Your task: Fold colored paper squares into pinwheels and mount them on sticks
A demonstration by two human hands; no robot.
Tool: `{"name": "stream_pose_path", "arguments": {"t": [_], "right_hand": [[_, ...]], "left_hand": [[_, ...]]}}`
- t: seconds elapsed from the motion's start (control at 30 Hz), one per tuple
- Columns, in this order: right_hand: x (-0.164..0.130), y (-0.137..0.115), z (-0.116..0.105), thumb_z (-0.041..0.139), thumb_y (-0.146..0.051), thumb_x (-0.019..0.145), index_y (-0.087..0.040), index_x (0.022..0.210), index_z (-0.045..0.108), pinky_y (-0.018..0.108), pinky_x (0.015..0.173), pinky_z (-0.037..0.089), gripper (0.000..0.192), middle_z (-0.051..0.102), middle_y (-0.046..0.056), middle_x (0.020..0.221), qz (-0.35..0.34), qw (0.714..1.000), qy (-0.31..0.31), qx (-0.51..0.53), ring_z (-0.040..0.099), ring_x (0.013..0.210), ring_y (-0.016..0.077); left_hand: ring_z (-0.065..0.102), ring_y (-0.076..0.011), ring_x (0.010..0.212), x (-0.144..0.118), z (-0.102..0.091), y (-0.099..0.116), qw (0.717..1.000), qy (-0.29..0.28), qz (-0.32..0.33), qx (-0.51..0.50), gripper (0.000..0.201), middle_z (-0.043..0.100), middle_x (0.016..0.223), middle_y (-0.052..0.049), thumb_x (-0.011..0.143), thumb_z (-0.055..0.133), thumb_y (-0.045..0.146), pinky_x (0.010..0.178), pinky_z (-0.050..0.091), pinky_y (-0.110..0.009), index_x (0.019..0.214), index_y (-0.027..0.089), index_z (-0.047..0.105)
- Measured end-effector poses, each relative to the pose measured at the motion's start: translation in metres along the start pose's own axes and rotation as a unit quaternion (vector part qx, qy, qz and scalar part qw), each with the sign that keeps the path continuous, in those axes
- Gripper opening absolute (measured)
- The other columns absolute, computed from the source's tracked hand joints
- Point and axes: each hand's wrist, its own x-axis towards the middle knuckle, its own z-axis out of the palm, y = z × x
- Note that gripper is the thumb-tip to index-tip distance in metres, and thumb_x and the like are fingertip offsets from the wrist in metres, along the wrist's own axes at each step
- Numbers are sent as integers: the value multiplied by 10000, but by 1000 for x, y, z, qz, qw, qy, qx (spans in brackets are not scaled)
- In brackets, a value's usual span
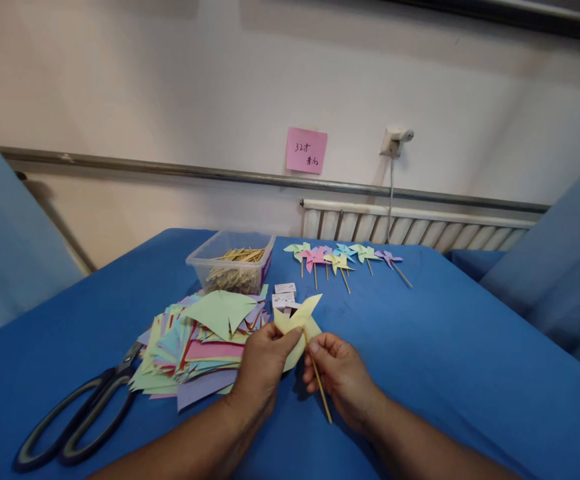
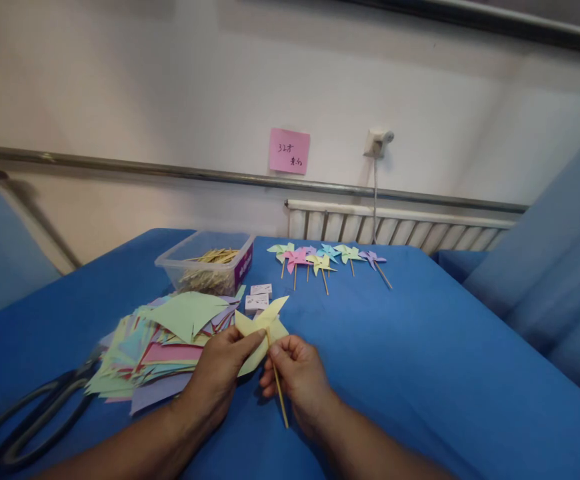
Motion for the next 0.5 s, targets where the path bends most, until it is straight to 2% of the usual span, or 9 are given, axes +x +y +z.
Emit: {"name": "stream_pose_path", "arguments": {"t": [0.5], "right_hand": [[1, 2, -1, 735, -432, 650, -145, 690, 514, 176, 399, 423, 364, 569, -24, 562, -9, 1000, -5, -7, 525, 427, 71]], "left_hand": [[489, -104, 475, 1, 0, -1, 1000, 13, 7, 6, 259, 573, 564, 20, 652, 679, 367, 454, 365, -211, 704, 126, 600]]}}
